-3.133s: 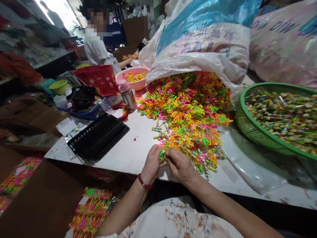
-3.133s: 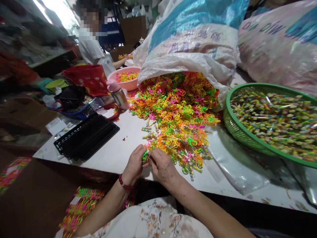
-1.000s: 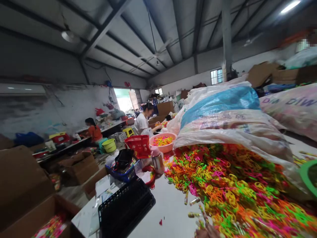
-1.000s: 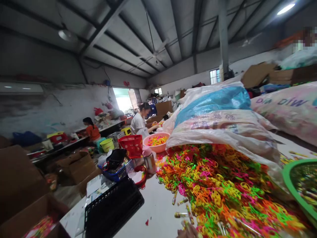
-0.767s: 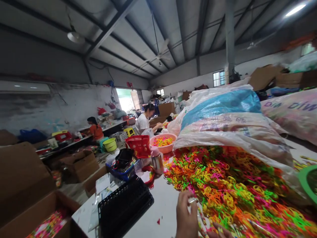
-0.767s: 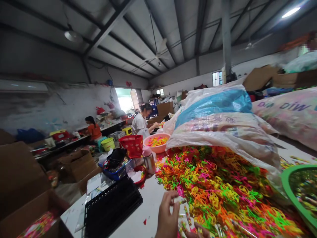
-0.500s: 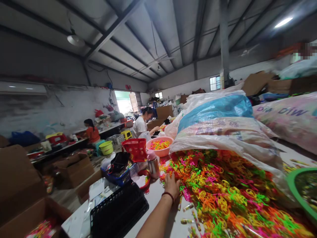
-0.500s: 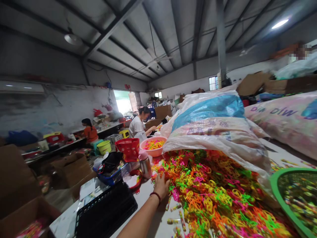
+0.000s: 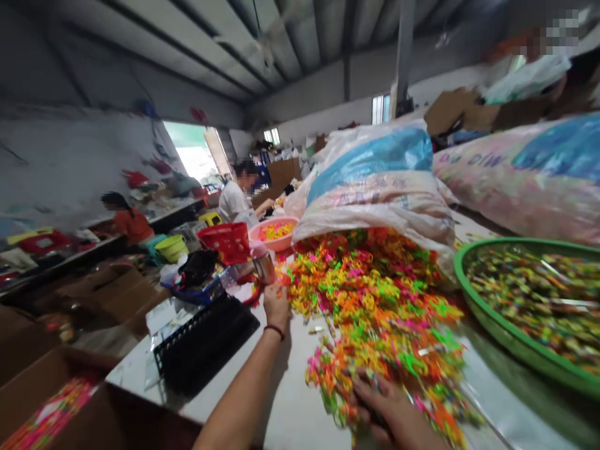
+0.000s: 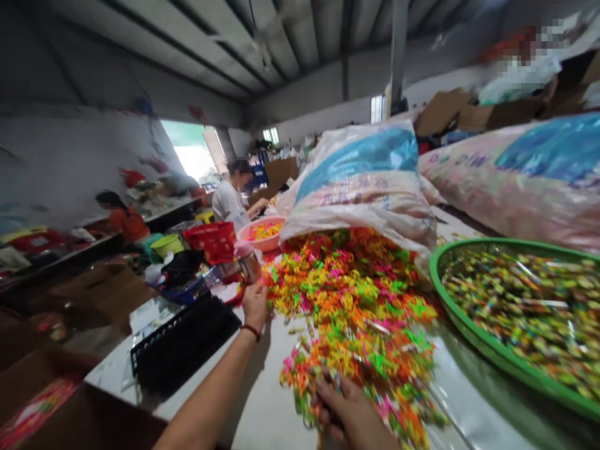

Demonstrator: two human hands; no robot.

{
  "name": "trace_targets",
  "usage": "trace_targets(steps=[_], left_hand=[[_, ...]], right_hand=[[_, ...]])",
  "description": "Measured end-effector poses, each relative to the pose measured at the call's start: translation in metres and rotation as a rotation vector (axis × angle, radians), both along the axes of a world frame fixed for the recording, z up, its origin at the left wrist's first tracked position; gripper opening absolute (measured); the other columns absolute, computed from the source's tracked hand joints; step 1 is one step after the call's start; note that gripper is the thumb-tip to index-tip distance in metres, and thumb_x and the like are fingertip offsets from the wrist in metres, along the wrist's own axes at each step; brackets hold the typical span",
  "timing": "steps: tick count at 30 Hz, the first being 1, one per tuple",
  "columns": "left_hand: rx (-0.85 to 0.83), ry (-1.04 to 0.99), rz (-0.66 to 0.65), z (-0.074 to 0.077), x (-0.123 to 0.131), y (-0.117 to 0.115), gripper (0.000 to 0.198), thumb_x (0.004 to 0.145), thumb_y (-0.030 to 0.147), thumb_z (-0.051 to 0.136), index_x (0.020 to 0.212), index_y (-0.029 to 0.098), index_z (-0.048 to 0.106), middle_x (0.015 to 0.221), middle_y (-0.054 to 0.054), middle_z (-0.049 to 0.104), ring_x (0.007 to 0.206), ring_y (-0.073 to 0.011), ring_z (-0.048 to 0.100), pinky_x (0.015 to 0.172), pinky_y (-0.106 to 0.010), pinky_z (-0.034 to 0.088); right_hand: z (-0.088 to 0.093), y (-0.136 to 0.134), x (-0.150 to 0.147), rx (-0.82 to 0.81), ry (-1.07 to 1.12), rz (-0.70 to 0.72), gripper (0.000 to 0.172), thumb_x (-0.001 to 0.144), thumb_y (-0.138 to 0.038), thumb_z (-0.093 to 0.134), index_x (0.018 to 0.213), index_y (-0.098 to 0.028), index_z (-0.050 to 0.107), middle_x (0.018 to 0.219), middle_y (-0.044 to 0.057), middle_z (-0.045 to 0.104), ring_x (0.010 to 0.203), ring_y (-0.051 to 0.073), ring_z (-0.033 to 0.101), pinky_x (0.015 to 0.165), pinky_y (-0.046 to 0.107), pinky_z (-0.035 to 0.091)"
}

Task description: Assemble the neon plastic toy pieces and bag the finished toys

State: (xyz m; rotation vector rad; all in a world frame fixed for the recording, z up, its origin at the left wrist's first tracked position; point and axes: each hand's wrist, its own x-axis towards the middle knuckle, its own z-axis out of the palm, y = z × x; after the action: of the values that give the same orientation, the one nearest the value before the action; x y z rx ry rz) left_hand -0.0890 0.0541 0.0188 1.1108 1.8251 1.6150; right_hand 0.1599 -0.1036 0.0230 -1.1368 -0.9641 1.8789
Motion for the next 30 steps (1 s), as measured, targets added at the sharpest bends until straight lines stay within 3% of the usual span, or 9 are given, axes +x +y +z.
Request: trace_targets(steps=[3,5,14,19,23,26,30], left_hand=[[-0.005,-0.238,-0.005,-0.004,-0.011,-0.016,0.022,0.082,0.038,0.058,0.075,0.019,0.050,0.074,0.000,0.056,0.077,-0.0138,0.059,0.071,-0.026,0.048],[-0.001,-0.386,-0.057,-0.007,-0.014,-0.034,0.025,0.078,0.038,0.064,0.075,0.018,0.051,0.070,0.001,0.057,0.070,-0.0112,0.060,0.069,-0.025,0.049],[-0.049,-0.887,-0.258,-0.007,0.003,-0.126,0.024,0.070,0.021,0.076,0.084,0.016,0.058,0.076,0.000,0.065,0.067,-0.0101,0.063,0.063,-0.023,0.051],[-0.091,-0.960,-0.350,-0.003,0.021,-0.154,0.026,0.068,0.019,0.075,0.087,0.018,0.058,0.084,0.001,0.065,0.080,-0.0153,0.066,0.070,-0.030,0.055],[-0.152,-0.943,-0.432,0.000,0.036,-0.166,0.035,0.064,0.016,0.079,0.094,0.015,0.060,0.087,0.000,0.064,0.064,-0.0068,0.059,0.050,-0.016,0.043],[-0.156,-0.916,-0.511,0.001,0.047,-0.172,0.043,0.065,0.018,0.082,0.101,0.013,0.061,0.088,-0.001,0.064,0.060,-0.0041,0.055,0.050,-0.015,0.042],[-0.159,-0.886,-0.506,-0.003,0.059,-0.177,0.039,0.071,0.032,0.080,0.098,0.014,0.059,0.078,0.002,0.061,0.056,-0.0042,0.053,0.052,-0.016,0.044]], right_hand=[[0.005,-0.010,-0.005,-0.057,0.026,-0.029,0.049,0.065,-0.058,0.080,0.091,-0.020,0.063,0.075,0.000,0.065,0.057,0.008,0.052,0.048,0.017,0.032],[0.010,-0.013,-0.007,-0.045,0.003,-0.007,0.050,0.065,-0.060,0.079,0.089,-0.019,0.062,0.074,0.000,0.064,0.057,0.009,0.051,0.048,0.018,0.030],[0.001,-0.014,-0.020,0.043,-0.026,0.077,0.046,0.072,-0.060,0.074,0.090,-0.019,0.061,0.075,-0.001,0.063,0.055,0.007,0.047,0.049,0.019,0.030],[-0.001,-0.013,-0.021,0.236,-0.164,0.051,0.041,0.082,-0.056,0.066,0.100,-0.020,0.064,0.077,0.000,0.065,0.060,0.010,0.052,0.053,0.021,0.038],[-0.003,-0.011,-0.018,0.417,-0.321,0.044,0.040,0.087,-0.049,0.062,0.115,-0.021,0.065,0.086,0.002,0.069,0.074,0.015,0.062,0.067,0.026,0.048],[-0.004,-0.010,-0.017,0.494,-0.386,0.026,0.035,0.087,-0.046,0.061,0.110,-0.020,0.067,0.091,0.003,0.071,0.079,0.018,0.067,0.071,0.029,0.051],[-0.006,-0.012,-0.017,0.631,-0.478,-0.005,0.028,0.086,-0.040,0.061,0.100,-0.019,0.070,0.092,0.005,0.073,0.082,0.020,0.067,0.074,0.031,0.052]])
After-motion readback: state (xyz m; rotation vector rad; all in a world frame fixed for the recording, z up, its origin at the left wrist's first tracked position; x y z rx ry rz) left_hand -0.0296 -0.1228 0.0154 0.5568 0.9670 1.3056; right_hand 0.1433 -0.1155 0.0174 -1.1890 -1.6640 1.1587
